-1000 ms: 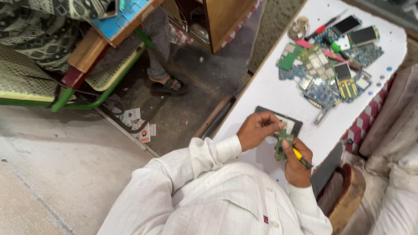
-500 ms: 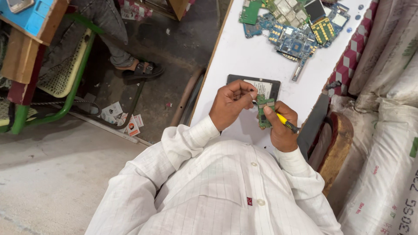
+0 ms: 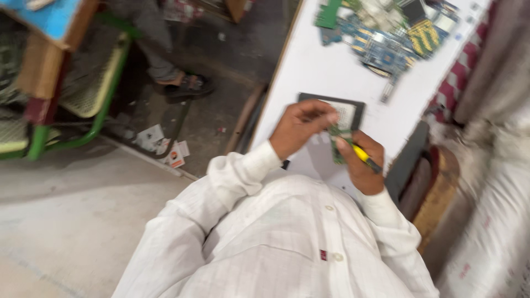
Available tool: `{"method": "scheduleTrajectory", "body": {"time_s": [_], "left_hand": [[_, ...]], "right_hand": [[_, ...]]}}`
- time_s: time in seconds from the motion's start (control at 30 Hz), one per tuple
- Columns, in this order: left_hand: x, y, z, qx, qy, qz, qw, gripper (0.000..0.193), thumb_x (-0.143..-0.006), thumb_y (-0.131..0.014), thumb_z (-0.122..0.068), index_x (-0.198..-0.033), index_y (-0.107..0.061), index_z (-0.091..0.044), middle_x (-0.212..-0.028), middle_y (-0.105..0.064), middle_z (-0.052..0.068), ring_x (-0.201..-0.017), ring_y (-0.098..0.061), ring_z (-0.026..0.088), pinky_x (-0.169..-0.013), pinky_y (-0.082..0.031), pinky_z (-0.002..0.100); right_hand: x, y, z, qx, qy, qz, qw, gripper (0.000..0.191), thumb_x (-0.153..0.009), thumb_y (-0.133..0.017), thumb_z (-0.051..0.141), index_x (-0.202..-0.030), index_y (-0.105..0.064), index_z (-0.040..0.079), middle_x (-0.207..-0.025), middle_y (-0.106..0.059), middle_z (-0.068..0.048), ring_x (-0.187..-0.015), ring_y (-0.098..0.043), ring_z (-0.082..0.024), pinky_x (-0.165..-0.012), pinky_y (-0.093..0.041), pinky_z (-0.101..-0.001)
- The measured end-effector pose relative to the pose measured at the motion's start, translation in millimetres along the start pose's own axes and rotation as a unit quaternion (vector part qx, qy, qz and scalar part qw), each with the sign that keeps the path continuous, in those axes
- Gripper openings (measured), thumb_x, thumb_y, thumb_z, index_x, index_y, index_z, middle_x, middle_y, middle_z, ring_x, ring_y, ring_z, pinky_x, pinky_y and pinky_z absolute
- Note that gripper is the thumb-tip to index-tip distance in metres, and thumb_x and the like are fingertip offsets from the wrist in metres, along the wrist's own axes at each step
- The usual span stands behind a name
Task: The person sits in a chair with a phone on their lap and uses a screwdriver to unscrew and open the phone's back cover, removes the battery, then works on a small internal circuit board and a larger mainboard, prying and unscrewing components over a table covered with other phone boards.
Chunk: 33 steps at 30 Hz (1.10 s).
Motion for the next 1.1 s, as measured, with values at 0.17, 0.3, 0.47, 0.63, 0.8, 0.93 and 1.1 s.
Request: {"method": "scheduleTrajectory", "body": {"time_s": [0.17, 0.3, 0.47, 0.63, 0.8, 0.93, 1.1], "left_hand": [[3.4, -7.2, 2.8, 0.111, 0.081, 0.086, 0.987, 0.034, -0.104, -0.066, -0.034, -0.12, -0.074, -0.005, -0.095, -0.071, 0.001, -0.077, -0.062, 0.009, -0.069, -0.054, 0.026], [5.1, -2.9, -1.2, 0.149, 0.108, 0.105, 0.977, 0.034, -0.106, -0.063, -0.034, -0.119, -0.073, -0.004, -0.095, -0.07, 0.002, -0.076, -0.061, 0.01, -0.069, -0.053, 0.026], [4.0, -1.4, -0.2, 0.151, 0.116, 0.12, 0.974, 0.033, -0.107, -0.063, -0.033, -0.119, -0.073, -0.004, -0.095, -0.07, 0.003, -0.075, -0.061, 0.01, -0.07, -0.054, 0.027], [4.2, -0.9, 1.9, 0.15, 0.123, 0.116, 0.974, 0.032, -0.106, -0.062, -0.032, -0.117, -0.072, -0.004, -0.096, -0.07, 0.003, -0.072, -0.062, 0.01, -0.068, -0.055, 0.028], [2.7, -1.0, 3.7, 0.15, 0.123, 0.108, 0.975, 0.031, -0.105, -0.064, -0.033, -0.116, -0.073, -0.004, -0.095, -0.071, 0.003, -0.071, -0.063, 0.01, -0.067, -0.056, 0.027], [1.7, -1.2, 5.6, 0.149, 0.121, 0.108, 0.976, 0.033, -0.105, -0.064, -0.034, -0.115, -0.073, -0.004, -0.092, -0.07, 0.004, -0.072, -0.063, 0.009, -0.066, -0.057, 0.027], [1.8, -0.7, 6.6, 0.148, 0.118, 0.106, 0.976, 0.032, -0.106, -0.064, -0.034, -0.114, -0.073, -0.004, -0.095, -0.07, 0.002, -0.075, -0.062, 0.009, -0.068, -0.056, 0.027]], "right_hand": [[-3.1, 0.5, -14.3, -0.259, -0.094, 0.047, 0.96, 0.021, -0.098, -0.067, 0.018, -0.107, -0.065, -0.001, -0.088, -0.068, -0.011, -0.073, -0.064, -0.017, -0.062, -0.052, -0.0312], [-3.6, 2.6, -21.7, -0.252, -0.092, 0.056, 0.962, 0.021, -0.102, -0.065, 0.018, -0.111, -0.065, -0.001, -0.089, -0.067, -0.013, -0.073, -0.062, -0.018, -0.063, -0.051, -0.0318], [-4.4, 5.4, -29.6, -0.259, -0.101, 0.058, 0.959, 0.02, -0.102, -0.065, 0.019, -0.109, -0.065, 0.0, -0.089, -0.067, -0.013, -0.073, -0.062, -0.019, -0.063, -0.051, -0.0316], [-4.6, 4.4, -29.6, -0.271, -0.098, 0.071, 0.955, 0.02, -0.102, -0.065, 0.019, -0.108, -0.065, 0.0, -0.088, -0.068, -0.014, -0.072, -0.062, -0.019, -0.062, -0.05, -0.0311], [-4.1, 4.8, -28.8, -0.267, -0.105, 0.067, 0.956, 0.02, -0.102, -0.066, 0.019, -0.108, -0.066, 0.0, -0.088, -0.067, -0.014, -0.072, -0.062, -0.018, -0.062, -0.05, -0.0311], [-4.8, 5.8, -29.6, -0.267, -0.104, 0.068, 0.956, 0.019, -0.102, -0.066, 0.019, -0.108, -0.066, 0.0, -0.088, -0.067, -0.014, -0.074, -0.063, -0.018, -0.062, -0.051, -0.0314], [-5.0, 5.2, -30.2, -0.261, -0.106, 0.063, 0.957, 0.021, -0.101, -0.066, 0.02, -0.107, -0.066, 0.0, -0.088, -0.067, -0.013, -0.072, -0.063, -0.018, -0.062, -0.052, -0.031]]}}
Point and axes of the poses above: each hand's wrist, its own x-axis away from the middle knuckle, its own y-axis out of the back of the hand, z = x × y, the point moved 5 cm from there along -x, towards the middle knuckle
